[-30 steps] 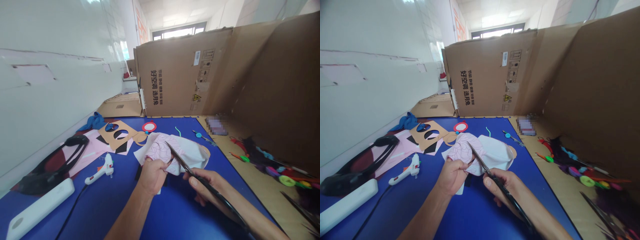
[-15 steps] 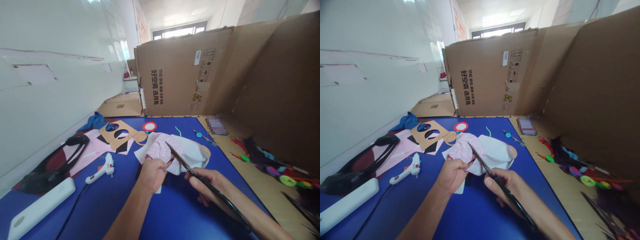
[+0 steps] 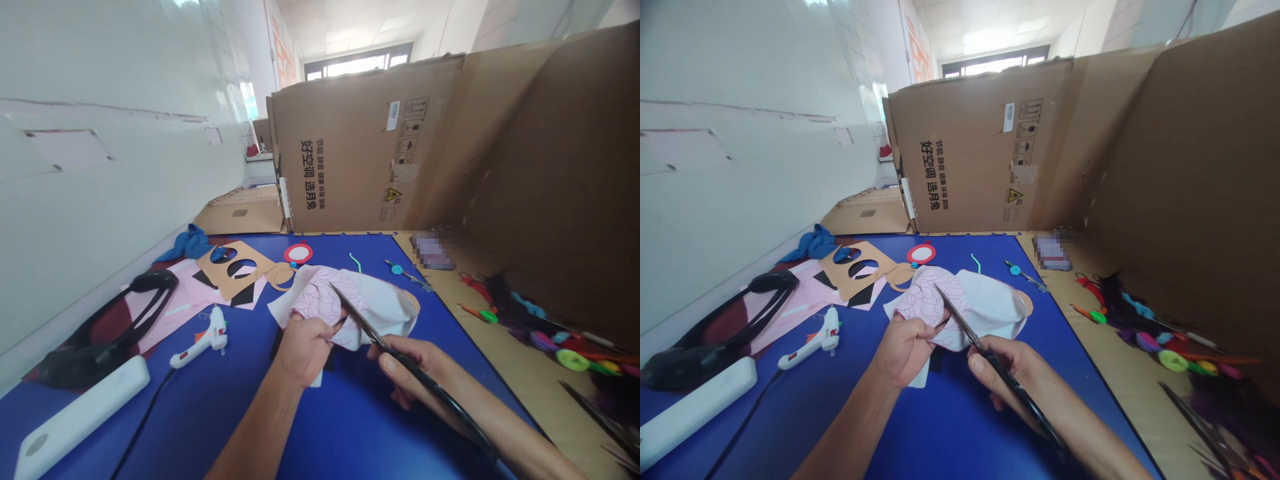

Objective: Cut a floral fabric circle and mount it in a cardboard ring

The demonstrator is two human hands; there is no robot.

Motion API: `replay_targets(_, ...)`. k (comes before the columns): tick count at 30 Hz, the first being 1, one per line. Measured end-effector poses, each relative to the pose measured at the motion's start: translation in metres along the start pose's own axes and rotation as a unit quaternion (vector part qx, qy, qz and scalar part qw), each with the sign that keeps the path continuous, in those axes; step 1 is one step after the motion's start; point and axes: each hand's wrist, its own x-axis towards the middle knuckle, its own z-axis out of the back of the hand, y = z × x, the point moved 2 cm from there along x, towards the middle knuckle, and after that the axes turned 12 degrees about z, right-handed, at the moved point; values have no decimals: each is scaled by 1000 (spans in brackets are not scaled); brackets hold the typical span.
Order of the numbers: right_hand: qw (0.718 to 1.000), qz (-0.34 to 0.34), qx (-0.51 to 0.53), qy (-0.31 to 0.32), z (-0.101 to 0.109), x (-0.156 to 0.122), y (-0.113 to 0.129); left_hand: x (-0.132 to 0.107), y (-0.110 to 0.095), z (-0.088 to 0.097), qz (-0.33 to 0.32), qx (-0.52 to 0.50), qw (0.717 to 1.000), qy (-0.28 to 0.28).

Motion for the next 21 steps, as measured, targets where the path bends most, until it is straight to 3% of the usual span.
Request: replay_targets(21, 1000, -8, 12, -4, 1, -2, -7, 0, 5, -1, 8, -6, 1000, -1)
